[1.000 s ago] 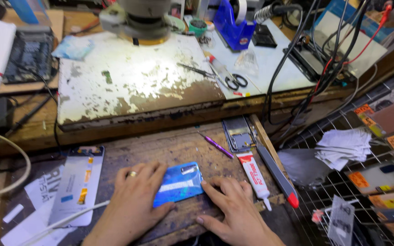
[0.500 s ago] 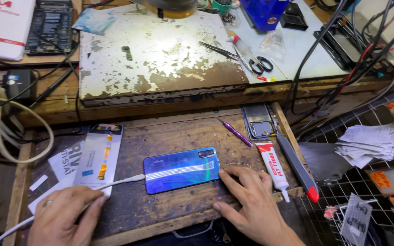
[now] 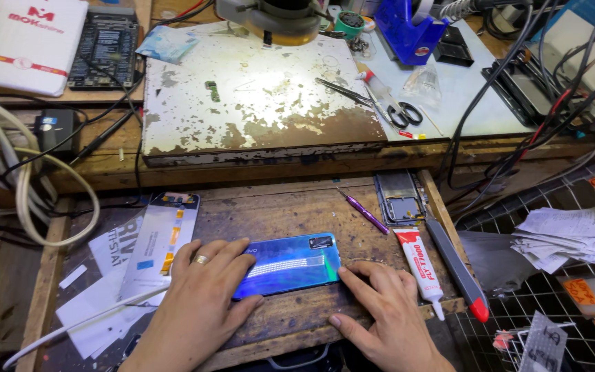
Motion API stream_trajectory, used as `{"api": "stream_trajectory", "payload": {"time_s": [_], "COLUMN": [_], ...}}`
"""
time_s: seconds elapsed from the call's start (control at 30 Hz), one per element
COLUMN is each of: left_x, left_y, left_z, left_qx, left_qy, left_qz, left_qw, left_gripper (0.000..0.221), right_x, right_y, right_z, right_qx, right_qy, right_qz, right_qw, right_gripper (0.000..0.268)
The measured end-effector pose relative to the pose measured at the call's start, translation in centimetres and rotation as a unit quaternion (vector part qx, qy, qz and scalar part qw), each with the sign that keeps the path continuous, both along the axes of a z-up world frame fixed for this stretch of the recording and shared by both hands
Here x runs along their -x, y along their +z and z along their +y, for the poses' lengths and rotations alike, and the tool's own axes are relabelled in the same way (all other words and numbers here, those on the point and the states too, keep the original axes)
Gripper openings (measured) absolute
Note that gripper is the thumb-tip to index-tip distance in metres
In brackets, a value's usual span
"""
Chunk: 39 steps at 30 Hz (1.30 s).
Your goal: The person applies adhesive to the frame of a mobile phone from a tube, secures internal components using a screwdriver, and then positions and presses the screen onto the device body.
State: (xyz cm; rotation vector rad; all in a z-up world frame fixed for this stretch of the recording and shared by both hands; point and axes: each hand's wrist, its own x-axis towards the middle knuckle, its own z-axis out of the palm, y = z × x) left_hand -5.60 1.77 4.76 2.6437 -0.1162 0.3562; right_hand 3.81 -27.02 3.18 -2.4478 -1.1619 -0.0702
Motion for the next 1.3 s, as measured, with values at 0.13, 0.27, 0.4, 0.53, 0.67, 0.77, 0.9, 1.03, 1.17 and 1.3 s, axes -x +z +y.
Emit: {"api": "stream_trajectory", "payload": {"time_s": [0.13,0.27,0.4,0.53,0.67,0.77,0.9,1.03,1.17,1.3], "left_x": [-1.0,-2.1,-3.3,-3.8,-4.0,-4.0,-4.2,-4.5,-4.8,-5.1], "left_y": [0.6,0.1,-0.4,-0.5,-0.6,-0.8,-0.9,-1.0,-1.3,-2.4], "left_z": [-0.3,-1.2,-2.1,-2.4,-2.3,-2.3,-2.4,-2.5,-2.6,-2.3], "left_qx": [-0.010,-0.014,-0.010,-0.006,-0.002,-0.005,0.000,0.002,-0.003,-0.004], "left_qy": [0.005,-0.033,-0.075,-0.080,-0.071,-0.070,-0.078,-0.085,-0.100,-0.114], "left_qz": [0.035,-0.020,-0.025,0.004,0.034,0.024,0.008,0.007,-0.012,0.008], "left_qw": [0.999,0.999,0.997,0.997,0.997,0.997,0.997,0.996,0.995,0.993], "left_gripper": [0.052,0.049,0.049,0.052,0.052,0.051,0.055,0.062,0.067,0.065], "right_x": [0.1,-0.1,-1.1,-3.1,-3.9,-3.8,-4.1,-4.4,-4.5,-4.5], "right_y": [0.1,0.8,1.7,2.4,2.5,2.4,2.4,2.2,1.9,1.5], "right_z": [0.1,0.2,1.0,2.3,3.5,3.7,3.6,3.5,3.4,3.2], "right_qx": [-0.014,-0.012,-0.028,-0.014,0.022,0.011,0.002,-0.004,-0.007,-0.043], "right_qy": [0.003,-0.003,-0.040,-0.043,-0.065,-0.057,-0.046,-0.045,-0.046,-0.052], "right_qz": [0.000,0.032,0.086,0.112,0.142,0.135,0.143,0.159,0.162,0.180], "right_qw": [1.000,0.999,0.995,0.993,0.988,0.989,0.989,0.986,0.986,0.981], "right_gripper": [0.067,0.063,0.053,0.059,0.063,0.063,0.063,0.062,0.060,0.053]}}
